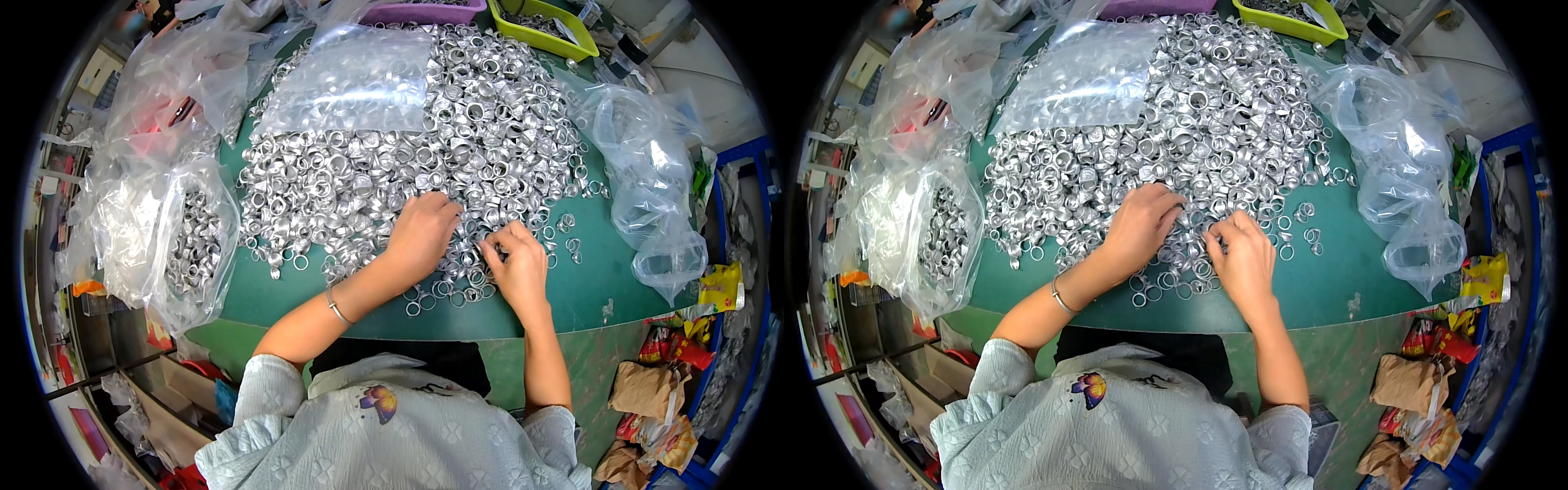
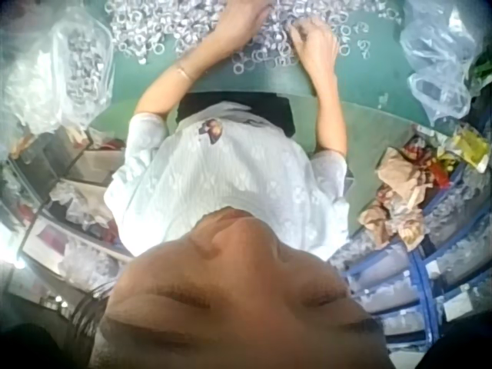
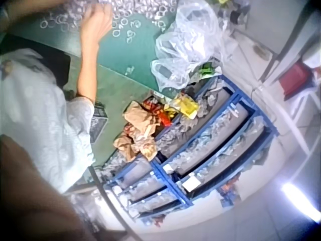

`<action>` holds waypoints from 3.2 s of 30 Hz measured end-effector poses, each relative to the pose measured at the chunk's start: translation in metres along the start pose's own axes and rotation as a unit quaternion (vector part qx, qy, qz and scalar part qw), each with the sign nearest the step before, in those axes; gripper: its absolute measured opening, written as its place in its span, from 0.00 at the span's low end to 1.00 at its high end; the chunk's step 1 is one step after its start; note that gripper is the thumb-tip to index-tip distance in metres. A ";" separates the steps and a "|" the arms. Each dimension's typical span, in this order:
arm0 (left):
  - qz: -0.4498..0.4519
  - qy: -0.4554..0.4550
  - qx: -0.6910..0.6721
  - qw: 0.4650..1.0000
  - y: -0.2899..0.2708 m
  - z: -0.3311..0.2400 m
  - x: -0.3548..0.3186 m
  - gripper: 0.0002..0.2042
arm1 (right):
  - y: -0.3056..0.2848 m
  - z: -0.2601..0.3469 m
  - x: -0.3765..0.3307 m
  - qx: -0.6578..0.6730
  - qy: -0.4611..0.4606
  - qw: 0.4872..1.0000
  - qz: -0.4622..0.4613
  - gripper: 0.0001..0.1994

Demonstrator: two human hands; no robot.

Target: The person picks up small metal rings and circular components from a large pile, sorts them by hand, and places them into a plastic bag.

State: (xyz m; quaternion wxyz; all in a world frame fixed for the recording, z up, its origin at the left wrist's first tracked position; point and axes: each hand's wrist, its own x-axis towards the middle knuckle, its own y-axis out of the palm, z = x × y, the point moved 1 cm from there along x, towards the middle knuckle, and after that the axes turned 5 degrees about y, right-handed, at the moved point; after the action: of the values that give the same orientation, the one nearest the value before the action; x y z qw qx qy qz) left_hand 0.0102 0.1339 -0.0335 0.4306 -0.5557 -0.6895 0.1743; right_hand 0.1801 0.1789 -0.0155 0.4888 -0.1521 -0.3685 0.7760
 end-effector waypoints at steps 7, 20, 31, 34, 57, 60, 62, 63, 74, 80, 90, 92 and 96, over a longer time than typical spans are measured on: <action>-0.020 0.040 0.108 0.993 -0.010 0.008 0.016 0.10 | -0.015 -0.025 0.001 0.545 0.217 0.809 0.027 0.03; -0.090 0.045 0.045 0.994 0.003 0.015 0.036 0.05 | -0.002 0.010 -0.045 -0.041 -0.029 0.998 0.039 0.18; -0.007 -0.055 -0.045 0.997 -0.031 0.003 -0.012 0.10 | 0.006 -0.030 -0.046 0.088 -0.078 0.989 -0.093 0.14; -0.025 -0.080 -0.080 0.993 -0.043 -0.003 -0.025 0.11 | -0.006 -0.030 -0.042 0.038 -0.030 0.989 -0.142 0.14; 0.000 -0.052 0.074 0.996 -0.040 0.018 -0.047 0.07 | -0.038 -0.043 -0.028 0.343 0.188 0.920 -0.007 0.16; -0.050 -0.066 0.003 0.997 -0.041 0.017 -0.048 0.06 | -0.029 -0.013 -0.022 0.630 0.234 0.739 0.052 0.23; -0.101 -0.100 -0.081 0.986 -0.044 0.018 -0.048 0.05 | -0.015 -0.019 -0.019 0.766 0.256 0.577 0.119 0.23; -0.116 -0.136 -0.099 0.979 -0.045 0.017 -0.049 0.05 | -0.010 -0.017 -0.016 0.773 0.279 0.552 0.140 0.20; -0.052 -0.411 -0.674 0.611 -0.063 0.006 -0.063 0.07 | 0.042 0.025 0.015 -0.276 -0.005 0.961 0.006 0.14; 0.001 -0.435 -0.763 0.478 -0.045 0.017 -0.079 0.13 | 0.028 0.016 0.016 -0.203 -0.012 0.978 0.034 0.07; 0.108 -0.399 -0.833 0.368 -0.031 -0.001 -0.075 0.24 | -0.003 0.035 -0.002 0.208 0.032 0.976 0.051 0.05; 0.121 -0.439 -0.814 0.360 -0.028 -0.013 -0.078 0.27 | 0.007 0.063 -0.018 0.169 -0.085 0.977 0.100 0.06; 0.050 -0.468 -0.814 0.341 -0.033 -0.038 -0.079 0.21 | 0.014 0.090 -0.034 0.087 -0.098 0.959 0.252 0.13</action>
State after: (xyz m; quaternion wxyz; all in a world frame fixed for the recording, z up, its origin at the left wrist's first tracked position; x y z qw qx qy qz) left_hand 0.0205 0.0416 -0.0203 -0.6369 -0.4925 -0.5506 -0.2205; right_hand 0.1337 0.1083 0.0316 0.2507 -0.1202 -0.2954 0.9140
